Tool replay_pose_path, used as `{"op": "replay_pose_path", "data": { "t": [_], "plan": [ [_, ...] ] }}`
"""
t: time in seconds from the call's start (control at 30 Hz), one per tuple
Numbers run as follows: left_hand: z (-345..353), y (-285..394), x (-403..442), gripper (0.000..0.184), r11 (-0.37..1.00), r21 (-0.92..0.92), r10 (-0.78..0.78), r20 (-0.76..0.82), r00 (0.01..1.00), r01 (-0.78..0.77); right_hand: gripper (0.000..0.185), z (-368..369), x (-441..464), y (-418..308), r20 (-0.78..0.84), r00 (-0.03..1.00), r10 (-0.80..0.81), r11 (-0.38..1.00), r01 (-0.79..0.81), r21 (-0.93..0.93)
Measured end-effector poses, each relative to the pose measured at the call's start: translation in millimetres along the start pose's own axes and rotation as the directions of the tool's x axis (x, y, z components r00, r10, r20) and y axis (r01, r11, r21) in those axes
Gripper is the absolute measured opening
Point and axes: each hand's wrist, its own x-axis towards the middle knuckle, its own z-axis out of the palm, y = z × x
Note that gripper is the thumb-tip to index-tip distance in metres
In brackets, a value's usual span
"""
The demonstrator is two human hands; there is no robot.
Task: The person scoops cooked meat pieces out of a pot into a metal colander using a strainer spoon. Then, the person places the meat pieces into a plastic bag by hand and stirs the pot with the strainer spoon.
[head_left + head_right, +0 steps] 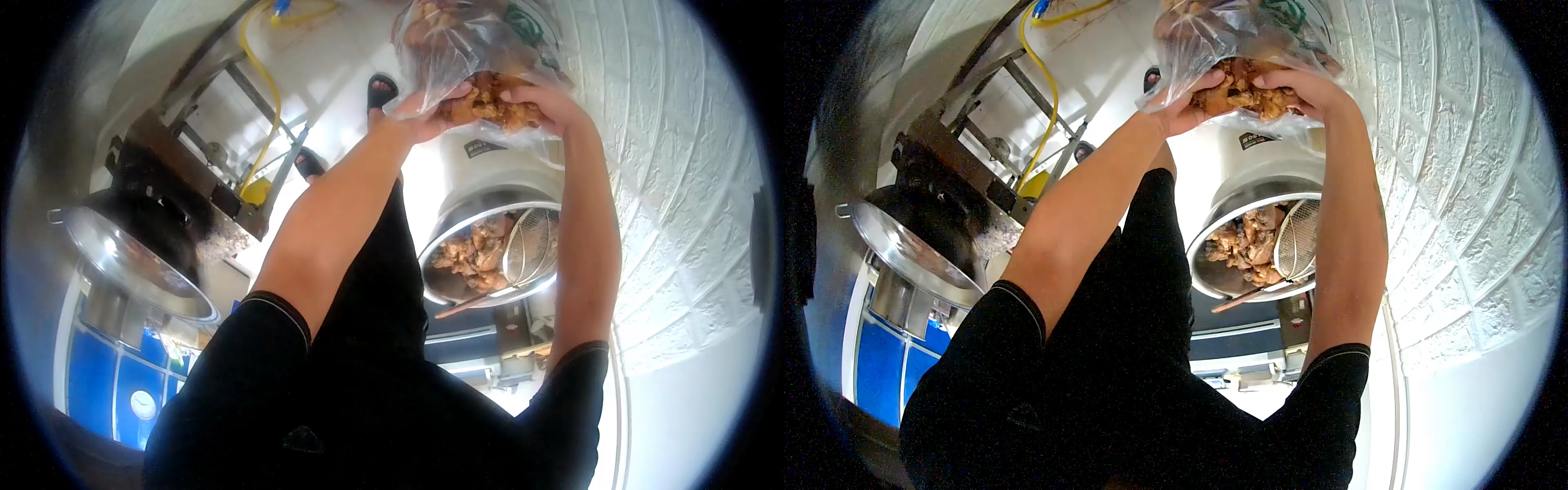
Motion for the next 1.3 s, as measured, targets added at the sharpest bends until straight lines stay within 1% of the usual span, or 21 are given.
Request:
{"op": "replay_pose_path", "data": {
  "t": [0.07, 0.1, 0.17, 0.2, 0.3, 0.33, 0.37, 0.43, 0.6, 0.67, 0.77, 0.83, 0.9, 0.93, 0.97, 1.03, 1.1, 1.17, 1.2, 1.23, 1.3],
  "plan": [
    [-1.0, -3.1, -0.7, 0.065, 0.996, -0.076, -0.054, 0.044, 0.998, 0.057, 0.069, 7.1, -15.0, 2.2, 0.058, 0.993, -0.099, 0.987, 0.090, 0.135],
    [0.2, -5.3, -3.9, 0.065, 0.995, -0.077, -0.055, 0.043, 0.998, 0.058, 0.069, 11.7, -25.9, 4.7, 0.058, 0.994, -0.096, 0.987, 0.088, 0.136],
    [21.2, -6.6, -22.7, 0.064, 0.996, -0.057, -0.060, 0.041, 0.997, 0.062, 0.074, 16.7, -45.9, 5.2, 0.003, 0.977, -0.214, 0.976, 0.214, 0.051],
    [32.1, -2.8, -33.9, 0.068, 0.995, -0.016, -0.094, 0.040, 0.995, 0.094, 0.077, 15.3, -48.3, 17.0, -0.038, 0.969, -0.246, 0.967, 0.248, 0.062],
    [59.2, -0.7, -54.0, 0.076, 0.997, 0.073, -0.022, -0.003, 1.000, 0.022, 0.079, 19.7, -74.9, 28.0, -0.074, 0.965, -0.253, 0.957, 0.261, 0.124],
    [59.8, -0.4, -54.1, 0.083, 0.996, 0.077, -0.052, 0.000, 0.999, 0.052, 0.079, 20.7, -84.5, 29.4, -0.101, 0.966, -0.237, 0.956, 0.250, 0.152],
    [63.3, 0.1, -55.2, 0.083, 0.996, 0.077, -0.044, 0.009, 0.999, 0.043, 0.079, 22.2, -92.0, 30.6, -0.103, 0.964, -0.244, 0.956, 0.257, 0.141],
    [70.0, -2.2, -62.3, 0.086, 0.997, 0.074, -0.040, 0.080, 0.996, 0.034, 0.079, 28.6, -107.6, 36.1, -0.157, 0.953, -0.259, 0.930, 0.290, 0.224],
    [84.0, -7.4, -79.8, 0.089, 0.992, 0.128, -0.001, 0.169, 0.986, -0.021, 0.084, 39.6, -141.7, 50.7, -0.153, 0.959, -0.239, 0.922, 0.273, 0.273],
    [96.1, -6.9, -96.9, 0.090, 0.989, 0.146, 0.005, 0.171, 0.985, -0.031, 0.088, 49.4, -158.7, 50.5, -0.228, 0.924, -0.306, 0.887, 0.364, 0.285],
    [108.8, -10.0, -123.4, 0.092, 0.987, 0.140, 0.051, 0.199, 0.979, -0.080, 0.092, 79.5, -196.7, 30.2, -0.247, 0.894, -0.374, 0.869, 0.430, 0.244],
    [119.9, -4.8, -155.7, 0.091, 0.971, 0.170, 0.127, 0.220, 0.967, -0.166, 0.095, 103.4, -223.7, 17.2, -0.234, 0.885, -0.402, 0.873, 0.447, 0.192],
    [127.7, 4.1, -198.2, 0.090, 0.924, 0.270, 0.216, 0.216, 0.952, -0.271, 0.098, 148.8, -252.5, -10.1, -0.234, 0.813, -0.533, 0.822, 0.563, 0.086],
    [131.5, 12.1, -225.5, 0.092, 0.923, 0.236, 0.247, 0.244, 0.938, -0.304, 0.098, 173.6, -267.4, -23.2, -0.227, 0.817, -0.530, 0.834, 0.550, 0.033],
    [132.9, 20.8, -256.1, 0.093, 0.916, 0.207, 0.288, 0.262, 0.921, -0.345, 0.096, 190.3, -276.0, -28.3, -0.200, 0.792, -0.577, 0.811, 0.585, -0.026],
    [120.0, 35.5, -314.9, 0.095, 0.856, 0.258, 0.401, 0.217, 0.890, -0.448, 0.094, 247.5, -291.2, -58.1, -0.059, 0.800, -0.596, 0.802, 0.593, -0.069],
    [92.8, 52.1, -384.8, 0.105, 0.814, 0.280, 0.475, 0.182, 0.861, -0.508, 0.093, 311.9, -294.1, -73.8, 0.021, 0.781, -0.624, 0.774, 0.622, -0.115],
    [58.8, 61.8, -461.7, 0.108, 0.802, 0.207, 0.547, 0.120, 0.829, -0.559, 0.092, 377.9, -291.6, -90.2, 0.157, 0.759, -0.632, 0.733, 0.651, -0.197],
    [42.3, 64.2, -501.3, 0.109, 0.794, 0.140, 0.588, 0.067, 0.806, -0.591, 0.091, 414.7, -291.0, -98.5, 0.242, 0.740, -0.627, 0.691, 0.672, -0.266],
    [23.4, 65.8, -540.1, 0.108, 0.755, 0.090, 0.645, 0.080, 0.760, -0.650, 0.089, 450.9, -289.9, -104.0, 0.315, 0.725, -0.613, 0.640, 0.689, -0.340],
    [-20.9, 65.9, -605.7, 0.108, 0.634, 0.063, 0.768, 0.068, 0.637, -0.771, 0.086, 527.2, -276.7, -116.2, 0.484, 0.650, -0.586, 0.484, 0.759, -0.435]
  ]
}}
